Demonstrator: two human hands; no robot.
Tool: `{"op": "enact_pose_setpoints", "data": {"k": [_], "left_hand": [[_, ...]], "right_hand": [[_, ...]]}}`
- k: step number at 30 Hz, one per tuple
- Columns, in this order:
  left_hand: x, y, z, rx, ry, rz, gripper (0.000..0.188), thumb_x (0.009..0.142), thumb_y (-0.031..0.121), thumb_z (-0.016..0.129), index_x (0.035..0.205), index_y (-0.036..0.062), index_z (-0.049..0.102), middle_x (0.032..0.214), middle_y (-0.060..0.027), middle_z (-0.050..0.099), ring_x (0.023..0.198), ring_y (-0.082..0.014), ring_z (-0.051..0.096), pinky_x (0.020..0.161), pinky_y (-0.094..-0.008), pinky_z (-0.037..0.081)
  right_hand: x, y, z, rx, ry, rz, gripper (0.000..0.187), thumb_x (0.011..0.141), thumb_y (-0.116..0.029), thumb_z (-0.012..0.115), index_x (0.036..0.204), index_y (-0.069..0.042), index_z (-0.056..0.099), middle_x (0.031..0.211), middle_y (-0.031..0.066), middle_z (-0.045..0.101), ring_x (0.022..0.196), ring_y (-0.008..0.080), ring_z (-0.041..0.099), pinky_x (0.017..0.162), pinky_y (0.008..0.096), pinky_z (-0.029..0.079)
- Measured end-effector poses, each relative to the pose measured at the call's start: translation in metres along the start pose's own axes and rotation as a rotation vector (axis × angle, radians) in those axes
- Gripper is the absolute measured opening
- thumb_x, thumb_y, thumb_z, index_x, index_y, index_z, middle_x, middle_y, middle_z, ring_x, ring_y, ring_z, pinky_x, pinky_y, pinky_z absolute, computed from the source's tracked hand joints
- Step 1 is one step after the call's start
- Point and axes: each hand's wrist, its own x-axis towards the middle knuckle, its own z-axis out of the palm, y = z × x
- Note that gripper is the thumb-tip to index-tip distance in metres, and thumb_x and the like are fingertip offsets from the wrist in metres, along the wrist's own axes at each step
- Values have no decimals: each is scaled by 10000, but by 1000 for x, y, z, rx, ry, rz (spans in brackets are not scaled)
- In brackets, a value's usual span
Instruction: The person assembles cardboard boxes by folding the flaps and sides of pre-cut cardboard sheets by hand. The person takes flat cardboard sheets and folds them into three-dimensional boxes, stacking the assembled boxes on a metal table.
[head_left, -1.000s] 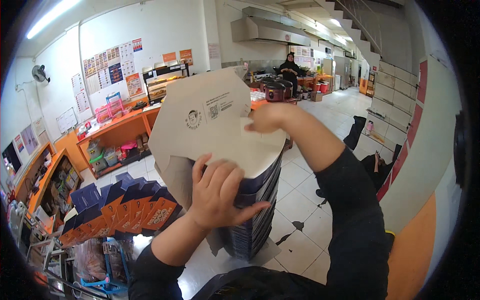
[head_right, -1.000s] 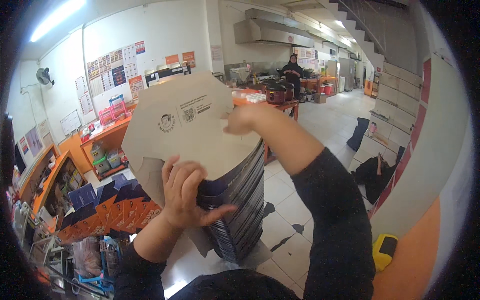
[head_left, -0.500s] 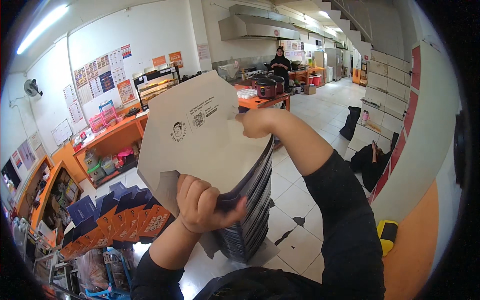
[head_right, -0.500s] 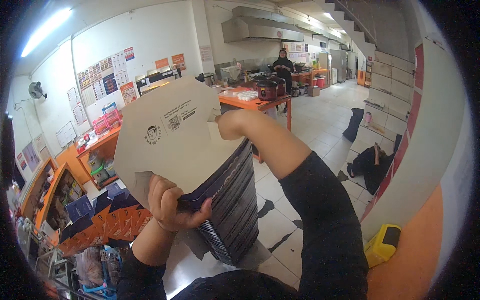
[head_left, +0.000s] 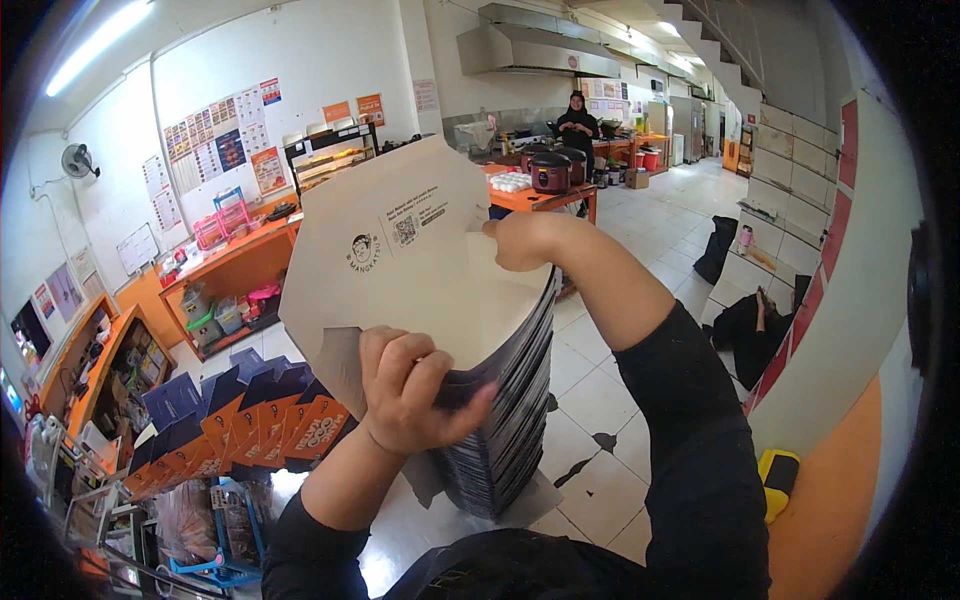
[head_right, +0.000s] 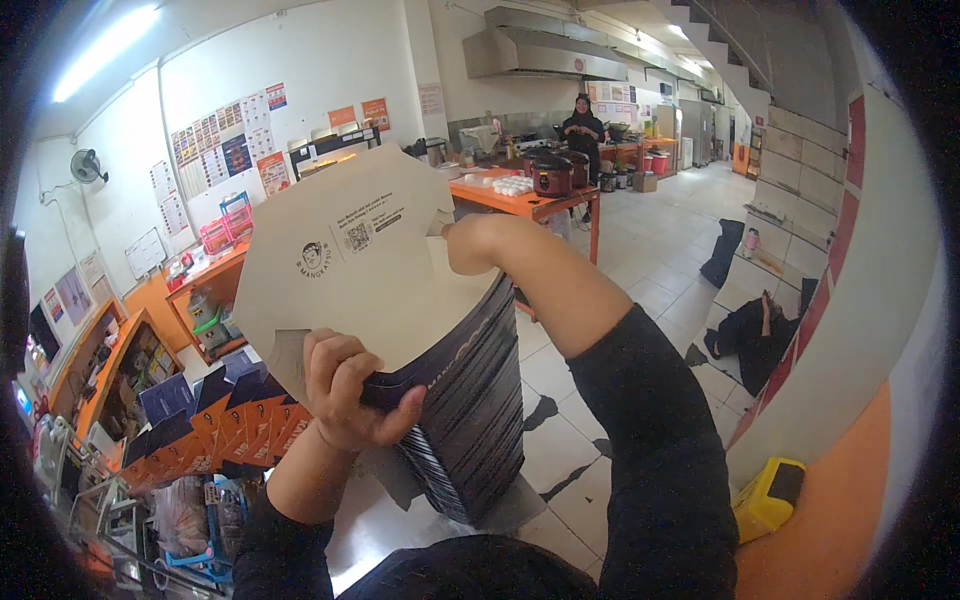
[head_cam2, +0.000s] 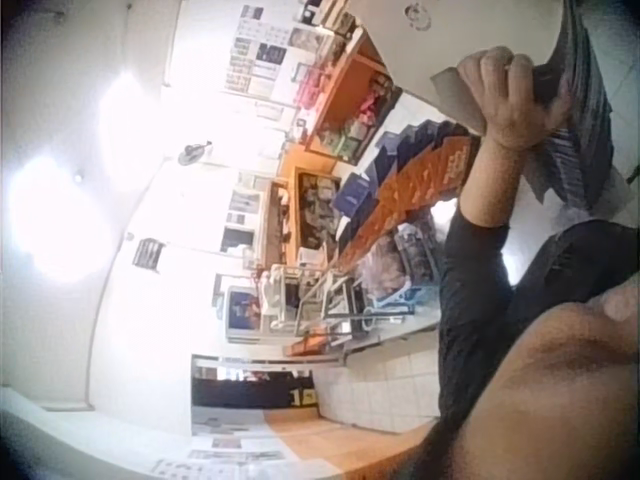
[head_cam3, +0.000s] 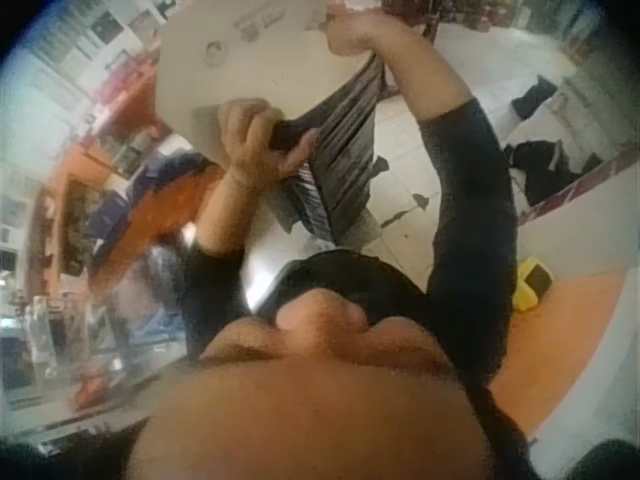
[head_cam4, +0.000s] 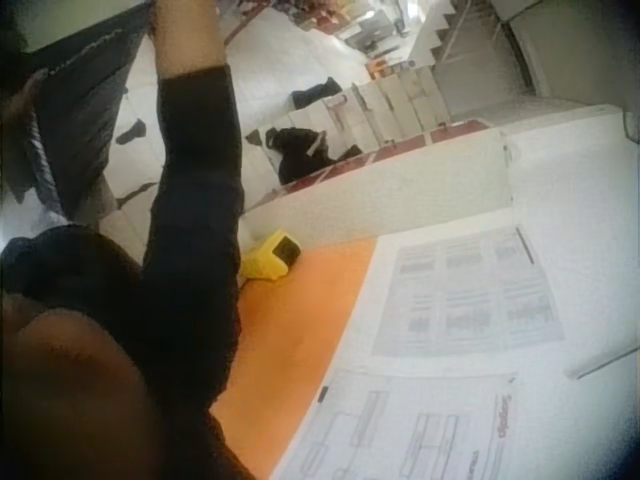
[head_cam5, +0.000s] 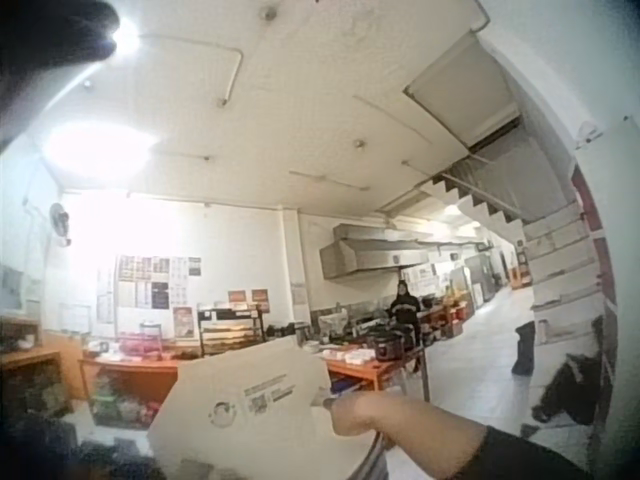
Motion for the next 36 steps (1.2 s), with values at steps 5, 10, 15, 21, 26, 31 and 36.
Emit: {"op": "enact_pose_setpoints", "data": {"k": [5,10,15,21,26,31,36], "left_hand": [[-15,8,-21,-53,201,-32,436,692,413,709,954,88,583,1034,-102,542,1008,-275,507,981,-524,316],[-48,12,-75,155,136,74,307,681,341,713,885,125,637,1082,-80,567,1027,-254,514,980,-525,318],[-57,-78,-170,859,-132,-256,390,674,314,727,980,107,605,1130,-105,541,1075,-289,487,968,-485,321],[-85,-143,-359,1196,-1055,-1272,590,647,316,755,1160,96,564,1212,-117,550,1150,-310,501,931,-491,403],[-165,-158,-441,957,-1307,-1261,353,664,206,719,1000,110,666,980,-127,656,935,-311,624,818,-395,492],[-131,-151,-434,1269,-734,-1112,247,753,51,544,929,140,692,860,-144,658,828,-331,643,704,-411,509],[-29,-107,-397,1363,-177,-396,273,815,28,510,1014,141,657,933,-111,665,841,-295,652,710,-383,526]], "right_hand": [[5,0,-3,139,170,-143,543,801,-302,585,1282,-73,484,1153,220,589,1054,339,581,902,403,452],[-17,25,-5,293,502,-224,302,786,-236,627,1028,-55,620,838,113,656,764,209,625,708,342,485],[-38,19,-15,458,721,-141,248,799,-194,648,922,22,636,747,127,653,704,164,621,675,314,485],[-70,-10,-26,839,909,-246,180,900,-176,584,843,-6,599,765,16,602,722,83,583,630,232,457],[-89,-42,-22,773,990,-450,163,877,-151,616,840,7,602,739,32,604,677,78,574,609,224,447],[-107,-65,-28,705,1045,-525,152,859,-135,634,830,13,611,711,53,601,613,86,562,580,216,428],[-118,-83,-43,459,1146,-593,146,832,-121,646,931,-17,618,793,66,633,649,117,583,575,231,413]]}}
